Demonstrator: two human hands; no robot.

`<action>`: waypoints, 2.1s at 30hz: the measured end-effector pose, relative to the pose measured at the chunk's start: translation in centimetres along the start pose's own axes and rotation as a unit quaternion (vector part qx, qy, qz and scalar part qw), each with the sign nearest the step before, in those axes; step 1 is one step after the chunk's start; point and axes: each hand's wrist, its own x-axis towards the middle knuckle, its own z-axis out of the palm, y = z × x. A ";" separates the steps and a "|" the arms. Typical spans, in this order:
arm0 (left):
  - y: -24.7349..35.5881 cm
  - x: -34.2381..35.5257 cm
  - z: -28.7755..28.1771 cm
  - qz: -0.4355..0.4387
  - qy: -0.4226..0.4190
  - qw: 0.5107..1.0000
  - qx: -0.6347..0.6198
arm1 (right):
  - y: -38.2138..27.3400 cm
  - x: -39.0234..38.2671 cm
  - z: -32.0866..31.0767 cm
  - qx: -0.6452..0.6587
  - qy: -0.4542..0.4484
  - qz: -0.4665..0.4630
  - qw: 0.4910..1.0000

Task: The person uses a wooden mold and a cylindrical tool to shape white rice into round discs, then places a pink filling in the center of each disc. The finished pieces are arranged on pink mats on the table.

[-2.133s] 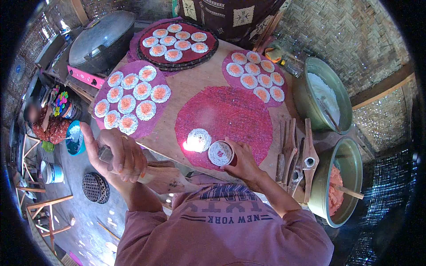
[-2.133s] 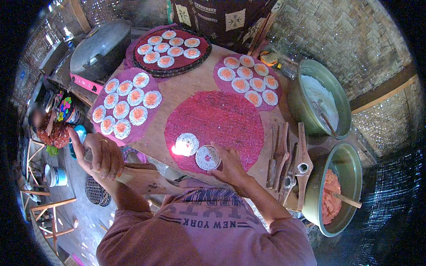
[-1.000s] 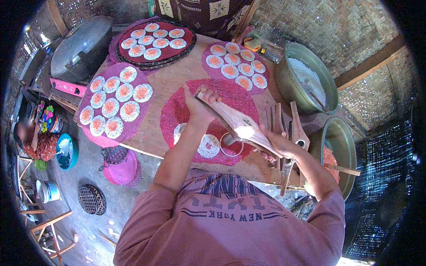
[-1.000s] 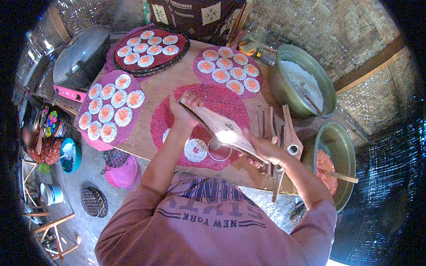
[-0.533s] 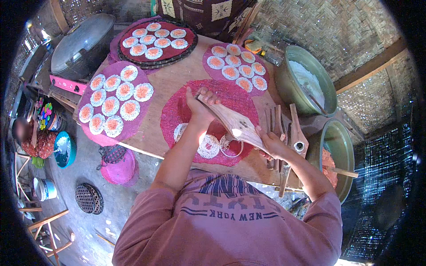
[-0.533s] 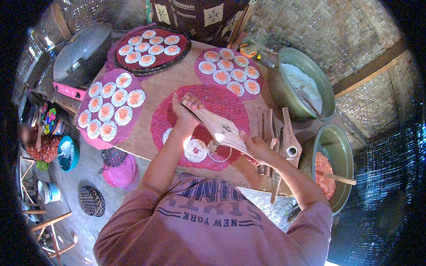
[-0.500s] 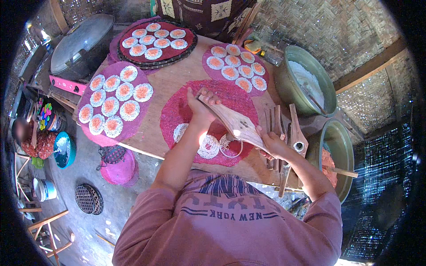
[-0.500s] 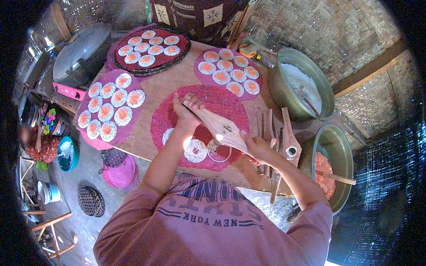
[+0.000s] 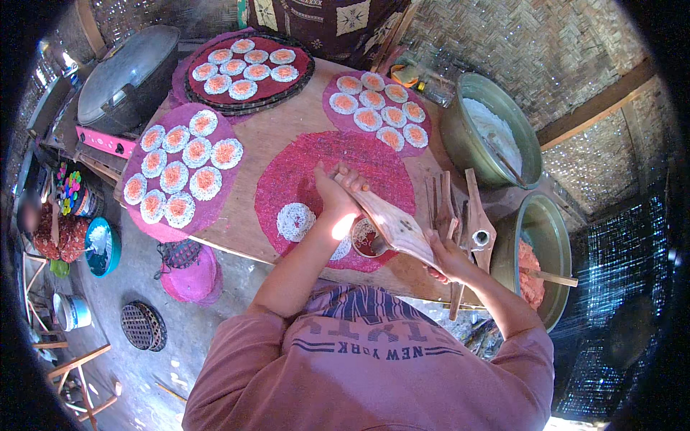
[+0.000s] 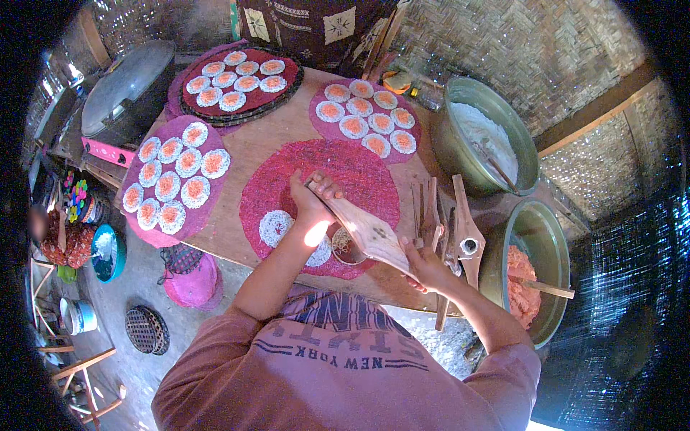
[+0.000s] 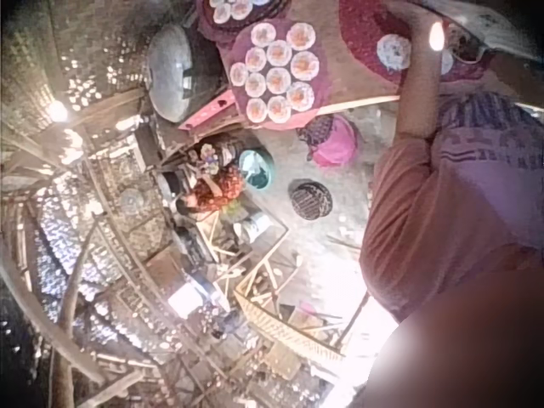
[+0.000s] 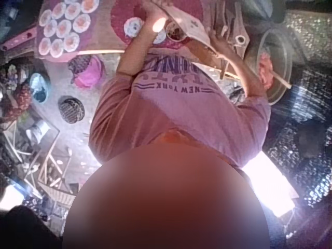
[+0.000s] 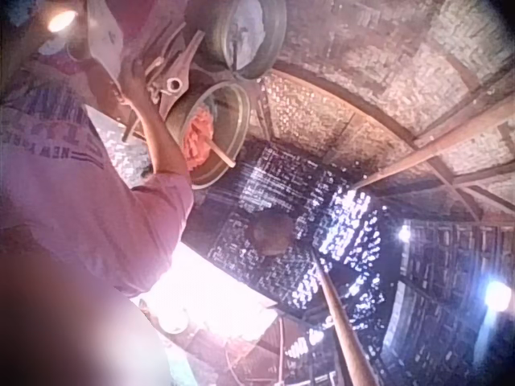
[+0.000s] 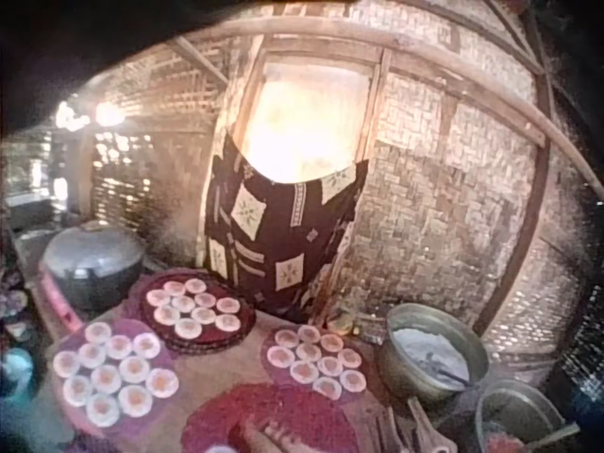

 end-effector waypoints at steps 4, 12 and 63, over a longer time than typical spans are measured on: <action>1.1 0.6 0.6 -0.026 -0.059 0.998 -0.017 | -0.7 -0.2 -1.0 0.059 -0.089 -0.024 0.994; 0.9 2.5 -0.3 -0.043 -0.114 0.986 -0.113 | 1.6 5.3 1.6 0.503 -0.351 -0.206 0.762; 16.9 -18.1 11.4 0.123 -0.497 0.818 0.262 | 2.0 6.2 4.7 -0.355 0.270 -0.377 0.812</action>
